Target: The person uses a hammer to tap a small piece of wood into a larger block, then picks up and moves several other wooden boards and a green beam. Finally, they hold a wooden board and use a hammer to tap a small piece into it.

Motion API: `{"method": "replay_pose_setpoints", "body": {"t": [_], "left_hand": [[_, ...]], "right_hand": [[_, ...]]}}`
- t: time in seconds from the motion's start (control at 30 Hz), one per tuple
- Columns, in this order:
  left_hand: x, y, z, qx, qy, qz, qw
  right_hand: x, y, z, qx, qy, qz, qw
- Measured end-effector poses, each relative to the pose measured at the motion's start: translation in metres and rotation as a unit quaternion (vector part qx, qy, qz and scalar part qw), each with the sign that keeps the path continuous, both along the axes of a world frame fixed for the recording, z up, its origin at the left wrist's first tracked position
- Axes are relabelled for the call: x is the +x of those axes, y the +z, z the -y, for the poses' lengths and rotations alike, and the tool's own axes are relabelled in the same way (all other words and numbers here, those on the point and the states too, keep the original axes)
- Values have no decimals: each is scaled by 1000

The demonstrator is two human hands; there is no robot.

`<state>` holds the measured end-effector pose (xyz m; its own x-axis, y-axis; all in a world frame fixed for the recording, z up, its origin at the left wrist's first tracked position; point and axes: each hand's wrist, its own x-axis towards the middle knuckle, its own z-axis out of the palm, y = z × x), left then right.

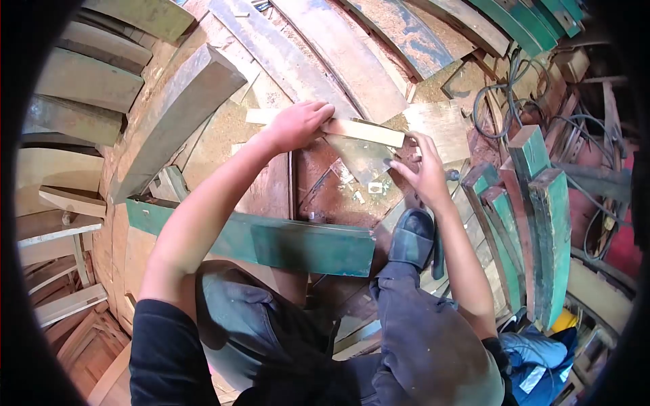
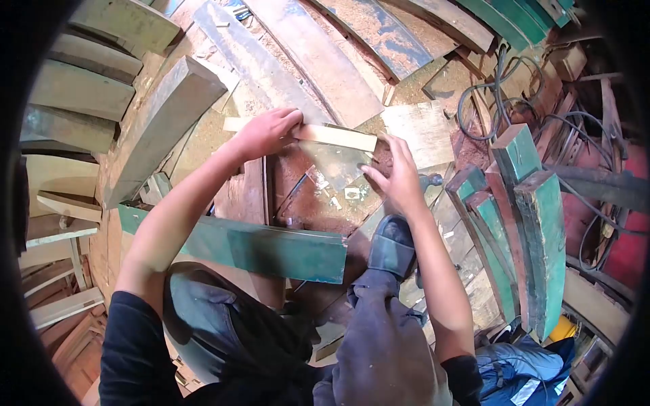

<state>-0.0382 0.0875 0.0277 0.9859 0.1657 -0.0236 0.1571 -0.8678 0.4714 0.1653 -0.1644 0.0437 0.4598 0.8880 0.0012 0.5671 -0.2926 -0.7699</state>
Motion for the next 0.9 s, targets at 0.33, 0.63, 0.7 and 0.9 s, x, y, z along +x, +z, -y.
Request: {"method": "replay_pose_setpoints", "body": {"t": [0.33,0.63,0.7,0.9], "left_hand": [[2,21,20,-155,32,-18,987],[17,14,35,-125,49,46,990],[26,13,43,-135,84,52,986],[45,-11,65,-225,96,79,966]], "right_hand": [[31,-19,4,-10,-99,-277,956],[27,-42,7,-7,-96,-276,956],[31,-42,9,-24,-81,-243,966],[33,-15,1,-42,-43,-65,996]]}}
